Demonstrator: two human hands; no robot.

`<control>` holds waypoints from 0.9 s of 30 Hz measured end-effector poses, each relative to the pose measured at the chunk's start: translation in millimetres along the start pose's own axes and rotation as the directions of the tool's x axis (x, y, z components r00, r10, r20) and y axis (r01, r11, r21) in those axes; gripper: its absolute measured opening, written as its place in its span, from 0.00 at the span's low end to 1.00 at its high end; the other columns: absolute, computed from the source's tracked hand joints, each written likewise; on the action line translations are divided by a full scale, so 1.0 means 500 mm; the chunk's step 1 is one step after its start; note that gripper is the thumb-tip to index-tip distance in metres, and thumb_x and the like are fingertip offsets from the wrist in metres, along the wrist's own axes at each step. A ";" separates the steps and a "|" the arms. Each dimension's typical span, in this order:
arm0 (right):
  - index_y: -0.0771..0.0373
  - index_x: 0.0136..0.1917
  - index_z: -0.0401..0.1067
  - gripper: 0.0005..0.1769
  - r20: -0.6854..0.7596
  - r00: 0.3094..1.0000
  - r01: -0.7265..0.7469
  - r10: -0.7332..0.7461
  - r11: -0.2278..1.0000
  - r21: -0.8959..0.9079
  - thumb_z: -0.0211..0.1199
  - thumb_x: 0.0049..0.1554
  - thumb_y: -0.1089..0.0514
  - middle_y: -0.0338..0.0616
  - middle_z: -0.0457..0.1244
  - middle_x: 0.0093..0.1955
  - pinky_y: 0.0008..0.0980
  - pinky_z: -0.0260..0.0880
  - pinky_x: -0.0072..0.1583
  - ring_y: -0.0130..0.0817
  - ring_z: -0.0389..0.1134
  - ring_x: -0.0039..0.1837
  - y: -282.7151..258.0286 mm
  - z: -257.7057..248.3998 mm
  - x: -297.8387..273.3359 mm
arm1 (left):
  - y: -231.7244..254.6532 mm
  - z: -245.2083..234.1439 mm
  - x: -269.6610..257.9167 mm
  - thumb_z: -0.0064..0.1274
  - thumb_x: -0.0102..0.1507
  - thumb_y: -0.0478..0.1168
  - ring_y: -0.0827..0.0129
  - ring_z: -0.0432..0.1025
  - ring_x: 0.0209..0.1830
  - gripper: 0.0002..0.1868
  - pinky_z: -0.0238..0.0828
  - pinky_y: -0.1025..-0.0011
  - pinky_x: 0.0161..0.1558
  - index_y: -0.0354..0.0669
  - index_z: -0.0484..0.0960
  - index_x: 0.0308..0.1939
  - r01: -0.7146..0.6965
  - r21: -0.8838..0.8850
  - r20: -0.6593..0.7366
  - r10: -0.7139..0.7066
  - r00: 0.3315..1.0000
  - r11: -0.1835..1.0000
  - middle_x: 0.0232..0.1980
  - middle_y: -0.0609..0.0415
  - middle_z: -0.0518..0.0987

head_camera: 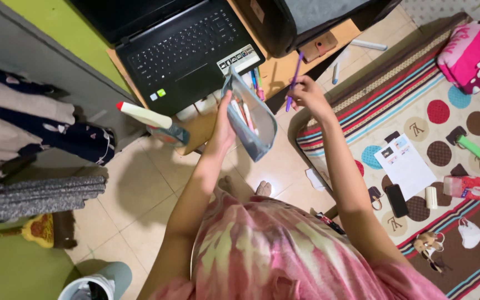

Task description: The person organizes stationery items by placing pens and pencils into a transparent pencil case. They then zip the case closed and place it inside a larger gray bag. Finally, they pick up a yellow pouch and place it into the same gray bag.

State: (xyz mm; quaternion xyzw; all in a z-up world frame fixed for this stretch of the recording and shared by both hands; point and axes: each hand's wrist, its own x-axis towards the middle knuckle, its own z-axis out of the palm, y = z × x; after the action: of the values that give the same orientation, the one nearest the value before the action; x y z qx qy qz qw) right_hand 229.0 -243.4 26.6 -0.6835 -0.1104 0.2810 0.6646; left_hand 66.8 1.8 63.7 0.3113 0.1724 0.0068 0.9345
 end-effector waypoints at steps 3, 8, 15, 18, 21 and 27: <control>0.65 0.62 0.62 0.15 0.056 0.990 0.124 -0.131 0.985 0.120 0.55 0.62 0.67 0.48 0.68 0.50 0.28 0.75 0.47 0.31 0.73 0.44 -0.093 0.043 -0.096 | 0.001 0.021 0.009 0.49 0.67 0.62 0.68 0.76 0.32 0.29 0.76 0.67 0.32 0.40 0.77 0.57 -0.060 0.066 0.043 0.058 0.997 0.996 0.43 0.50 0.82; 0.68 0.63 0.64 0.10 0.064 0.944 0.325 -0.325 0.946 0.006 0.55 0.70 0.64 0.47 0.68 0.52 0.30 0.77 0.53 0.31 0.73 0.50 -0.180 0.159 -0.158 | -0.031 0.021 0.019 0.49 0.68 0.62 0.69 0.77 0.34 0.29 0.72 0.70 0.28 0.39 0.79 0.56 -0.124 0.119 0.113 0.111 0.987 0.985 0.43 0.51 0.82; 0.70 0.55 0.68 0.09 0.000 0.918 0.361 -0.396 0.838 -0.409 0.60 0.65 0.61 0.48 0.70 0.41 0.31 0.75 0.45 0.32 0.74 0.41 -0.222 0.259 -0.179 | -0.090 -0.053 0.056 0.56 0.66 0.57 0.76 0.77 0.46 0.25 0.75 0.73 0.47 0.46 0.77 0.59 -0.144 0.130 -0.160 0.164 0.973 0.981 0.48 0.60 0.81; 0.70 0.52 0.71 0.10 0.102 0.961 0.259 -0.256 0.716 -0.648 0.62 0.62 0.60 0.53 0.69 0.35 0.38 0.72 0.43 0.39 0.73 0.37 -0.188 0.272 -0.165 | -0.102 -0.085 0.046 0.57 0.64 0.58 0.71 0.74 0.38 0.22 0.72 0.69 0.40 0.47 0.76 0.50 -0.152 0.070 -0.160 0.161 0.974 0.986 0.40 0.58 0.78; 0.70 0.49 0.75 0.11 0.216 0.949 0.314 -0.231 0.600 -0.736 0.66 0.58 0.59 0.56 0.68 0.34 0.41 0.72 0.44 0.45 0.71 0.36 -0.160 0.284 -0.154 | -0.095 -0.101 0.037 0.57 0.63 0.59 0.70 0.73 0.35 0.21 0.71 0.69 0.38 0.48 0.75 0.45 -0.168 0.046 -0.164 0.174 0.971 0.985 0.37 0.58 0.76; 0.70 0.51 0.75 0.09 0.178 0.964 0.258 -0.197 0.856 -0.448 0.56 0.61 0.65 0.46 0.70 0.36 0.29 0.74 0.37 0.28 0.72 0.32 -0.173 0.280 -0.139 | -0.086 -0.148 0.000 0.55 0.63 0.62 0.73 0.71 0.40 0.24 0.71 0.70 0.46 0.50 0.72 0.49 -0.157 0.006 -0.171 0.156 0.973 0.988 0.40 0.59 0.73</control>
State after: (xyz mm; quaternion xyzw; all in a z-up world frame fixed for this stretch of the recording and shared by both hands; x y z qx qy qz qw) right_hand 117.2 -153.3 133.0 -0.7864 -0.2967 0.2078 0.5003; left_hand 38.6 10.2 -16.6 0.3186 0.2268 0.1077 0.9140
